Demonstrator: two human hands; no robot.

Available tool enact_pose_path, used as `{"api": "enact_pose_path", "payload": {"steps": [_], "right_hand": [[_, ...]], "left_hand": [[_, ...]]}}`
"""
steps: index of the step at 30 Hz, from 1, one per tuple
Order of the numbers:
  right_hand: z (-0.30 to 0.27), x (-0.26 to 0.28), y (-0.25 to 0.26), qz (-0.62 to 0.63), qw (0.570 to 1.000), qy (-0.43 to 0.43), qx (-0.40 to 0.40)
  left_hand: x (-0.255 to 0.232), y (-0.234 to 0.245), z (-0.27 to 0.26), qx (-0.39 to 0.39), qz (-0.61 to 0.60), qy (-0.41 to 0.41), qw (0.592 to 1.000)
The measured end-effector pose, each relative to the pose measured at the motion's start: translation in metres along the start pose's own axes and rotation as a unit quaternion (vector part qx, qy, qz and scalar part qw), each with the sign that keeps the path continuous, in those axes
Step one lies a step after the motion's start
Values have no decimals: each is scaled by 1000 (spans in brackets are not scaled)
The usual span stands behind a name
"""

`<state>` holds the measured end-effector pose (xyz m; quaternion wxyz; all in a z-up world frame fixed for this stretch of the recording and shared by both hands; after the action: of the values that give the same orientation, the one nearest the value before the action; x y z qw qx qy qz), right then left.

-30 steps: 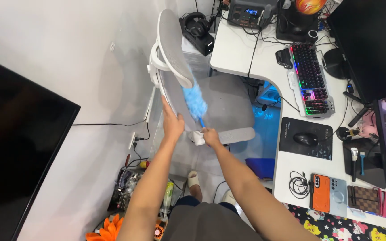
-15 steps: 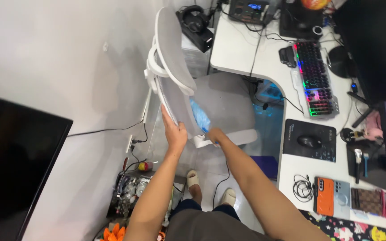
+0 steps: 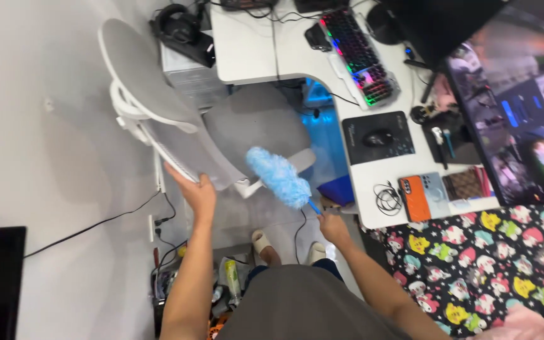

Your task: The recorder cleans a desk area, an office chair, and a shelf using a cloth and a blue duster.

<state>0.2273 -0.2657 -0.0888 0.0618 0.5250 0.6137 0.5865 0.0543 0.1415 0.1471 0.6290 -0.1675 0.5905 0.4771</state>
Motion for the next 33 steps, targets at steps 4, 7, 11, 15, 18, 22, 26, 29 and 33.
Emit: {"api": "enact_pose_path", "payload": {"steps": [4,7,11,15,18,22,26,29,33], "right_hand": [[-19,-35,-8,1,997,-45,-68],[-34,-37,8,41,994,-91,-38],[-49,-33,34,86,994,-67,-24],[-56,-59,23,32,993,-92,62],[-44,-97,19,93,994,-52,8],[-58,-98,34,18,998,-58,-15],[-68,-107,32,64,998,21,9],[-74,-112,33,66,996,42,-40],[-102,-110,12,16,990,50,131]], "left_hand": [[7,-17,-22,41,8,78,996],[19,-25,-32,60,39,130,989],[47,-34,-36,55,72,129,988],[73,-42,-45,77,132,155,976],[29,-40,-55,26,243,83,966],[-31,-30,-83,10,257,200,945],[-32,-21,-98,4,281,153,948],[-6,-30,-123,3,227,109,968],[15,-70,-195,43,156,75,984]]}}
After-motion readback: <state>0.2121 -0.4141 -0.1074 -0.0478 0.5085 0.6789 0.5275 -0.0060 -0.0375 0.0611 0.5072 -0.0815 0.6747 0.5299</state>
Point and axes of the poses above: each hand's wrist, its own z-axis towards the middle knuckle, its own y-axis out of the back of the hand, x = y × z, the point moved 8 cm from there along z, towards the middle knuckle, and after that the axes turned 15 degrees about x, right-handed, at the moved point
